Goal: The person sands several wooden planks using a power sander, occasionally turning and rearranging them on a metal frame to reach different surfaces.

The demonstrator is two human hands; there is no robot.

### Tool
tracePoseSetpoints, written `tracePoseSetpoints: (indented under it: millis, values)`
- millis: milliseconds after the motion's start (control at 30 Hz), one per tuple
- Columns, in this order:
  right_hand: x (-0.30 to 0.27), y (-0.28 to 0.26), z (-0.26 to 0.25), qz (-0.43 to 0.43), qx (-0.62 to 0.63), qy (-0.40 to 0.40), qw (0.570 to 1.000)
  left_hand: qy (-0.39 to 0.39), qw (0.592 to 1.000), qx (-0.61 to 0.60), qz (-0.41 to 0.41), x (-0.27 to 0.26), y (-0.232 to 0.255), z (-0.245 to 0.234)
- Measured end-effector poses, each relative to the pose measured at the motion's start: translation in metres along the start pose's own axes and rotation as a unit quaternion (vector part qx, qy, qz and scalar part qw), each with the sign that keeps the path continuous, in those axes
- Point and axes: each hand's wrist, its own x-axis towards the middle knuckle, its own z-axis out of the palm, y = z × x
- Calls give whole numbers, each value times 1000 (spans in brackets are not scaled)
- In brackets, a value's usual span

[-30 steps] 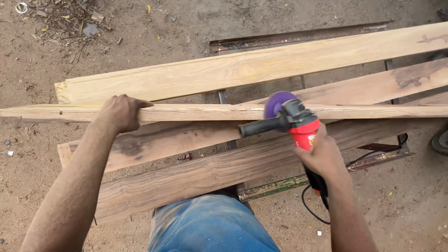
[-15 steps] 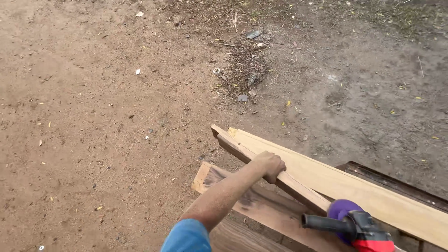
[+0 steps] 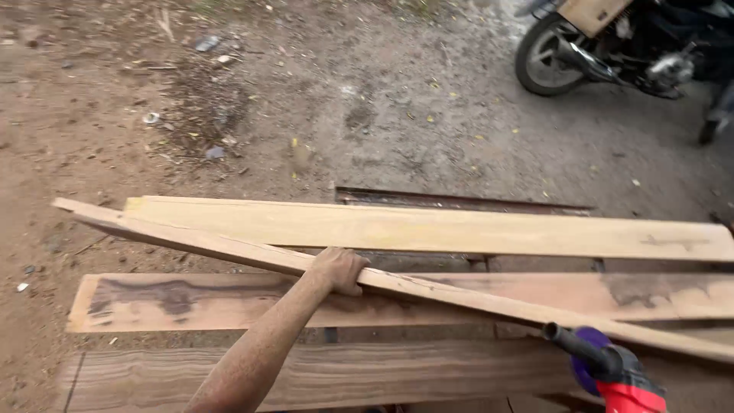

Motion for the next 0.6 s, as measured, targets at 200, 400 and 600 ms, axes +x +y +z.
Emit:
tracePoseSetpoints:
  millis: [200,400,600]
  values:
    - [-184,-266,-84,222,-65,6,973,-103,994,-23,-27,91,176,27]
    - [-185,-337,-67,190,-135,-135,963,-65,996,11,-68,44,207,74]
    - [-163,-377,-10,42,-79,-154,984,48,993,104,-35,35,204,119]
